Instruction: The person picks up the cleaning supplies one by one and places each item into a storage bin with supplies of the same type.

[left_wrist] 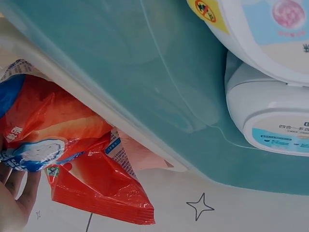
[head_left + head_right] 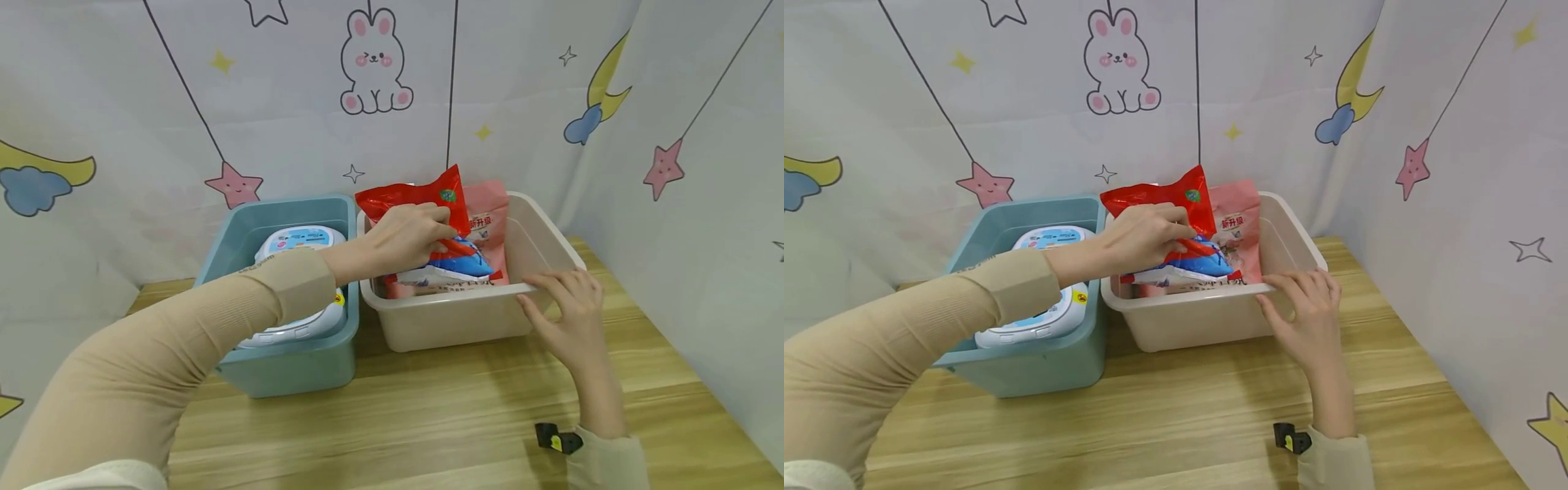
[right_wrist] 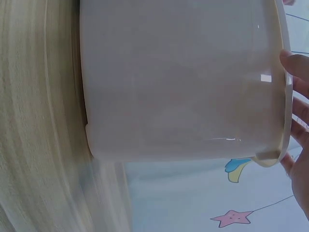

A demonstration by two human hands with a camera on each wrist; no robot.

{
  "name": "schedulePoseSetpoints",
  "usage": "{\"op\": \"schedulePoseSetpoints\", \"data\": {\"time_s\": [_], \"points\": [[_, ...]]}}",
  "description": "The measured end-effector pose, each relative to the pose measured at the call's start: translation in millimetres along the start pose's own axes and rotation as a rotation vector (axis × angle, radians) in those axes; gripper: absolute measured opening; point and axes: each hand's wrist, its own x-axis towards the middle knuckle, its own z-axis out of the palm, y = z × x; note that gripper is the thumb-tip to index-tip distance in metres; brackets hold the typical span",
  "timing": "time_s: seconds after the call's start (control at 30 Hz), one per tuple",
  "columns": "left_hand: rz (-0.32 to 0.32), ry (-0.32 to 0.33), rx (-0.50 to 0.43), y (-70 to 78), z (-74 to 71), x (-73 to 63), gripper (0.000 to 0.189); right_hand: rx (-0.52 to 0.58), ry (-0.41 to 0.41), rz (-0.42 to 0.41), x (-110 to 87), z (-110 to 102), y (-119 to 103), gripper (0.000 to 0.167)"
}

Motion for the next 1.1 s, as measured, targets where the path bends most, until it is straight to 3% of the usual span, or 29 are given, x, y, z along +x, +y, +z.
{"op": "schedulePoseSetpoints", "data": {"time_s": [0.43,1.1], "points": [[0.025,-0.093,0.039,0.4,11.0,-2.2,0.033,0.011,0.004,0.003,-0.8,0,-2,0.026],[-0.031,-0.243,-0.022,-0.1,16.4,1.8,0.037,0.006,0.007,0.008,1.3,-2,-3,0.027]]}}
